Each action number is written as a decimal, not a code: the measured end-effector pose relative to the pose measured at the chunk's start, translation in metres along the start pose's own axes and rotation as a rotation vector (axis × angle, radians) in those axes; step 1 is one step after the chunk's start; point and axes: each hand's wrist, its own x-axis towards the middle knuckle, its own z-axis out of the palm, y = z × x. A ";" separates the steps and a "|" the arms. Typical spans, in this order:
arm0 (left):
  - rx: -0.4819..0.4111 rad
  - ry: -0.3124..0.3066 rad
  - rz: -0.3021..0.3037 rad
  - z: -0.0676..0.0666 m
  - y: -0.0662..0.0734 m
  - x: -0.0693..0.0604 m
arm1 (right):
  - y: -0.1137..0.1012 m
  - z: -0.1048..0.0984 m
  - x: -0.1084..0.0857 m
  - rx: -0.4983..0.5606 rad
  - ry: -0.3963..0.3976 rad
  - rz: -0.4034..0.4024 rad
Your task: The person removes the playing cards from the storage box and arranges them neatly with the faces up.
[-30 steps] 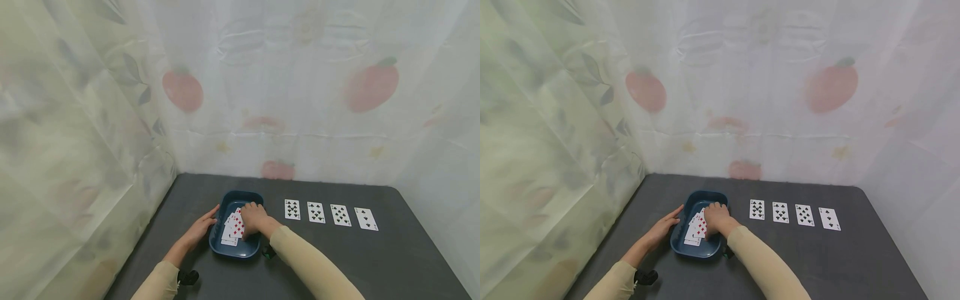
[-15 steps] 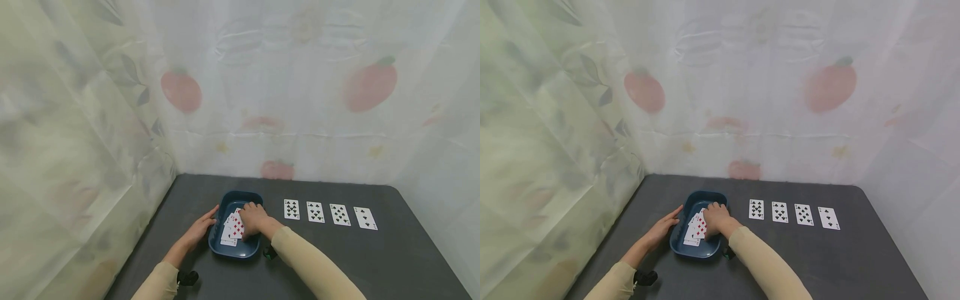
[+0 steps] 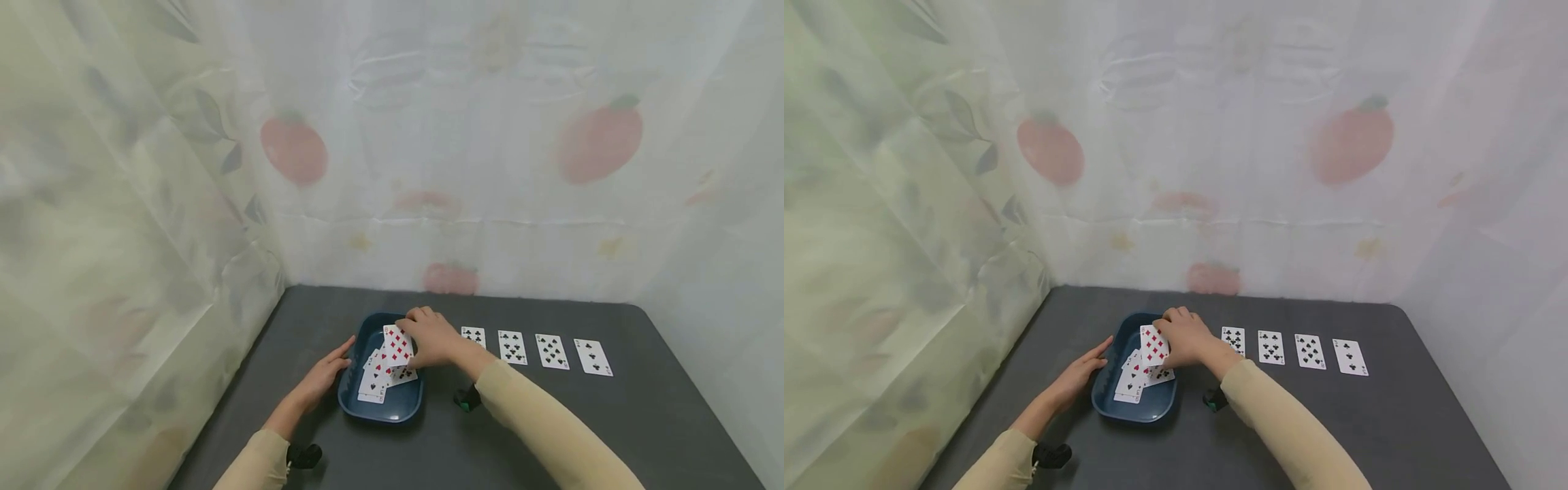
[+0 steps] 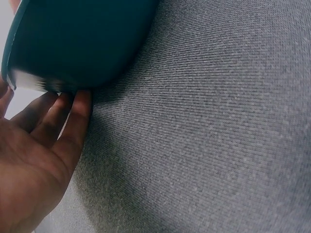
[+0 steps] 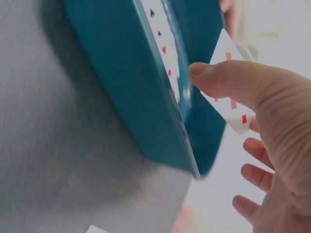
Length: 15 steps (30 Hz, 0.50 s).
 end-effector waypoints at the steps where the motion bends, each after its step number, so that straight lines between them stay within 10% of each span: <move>1: 0.002 0.002 -0.002 0.000 0.000 0.000 | 0.005 -0.004 -0.003 0.006 0.009 0.002; 15: 0.000 0.003 0.005 0.001 0.000 0.003 | 0.092 -0.028 -0.082 -0.078 0.099 0.077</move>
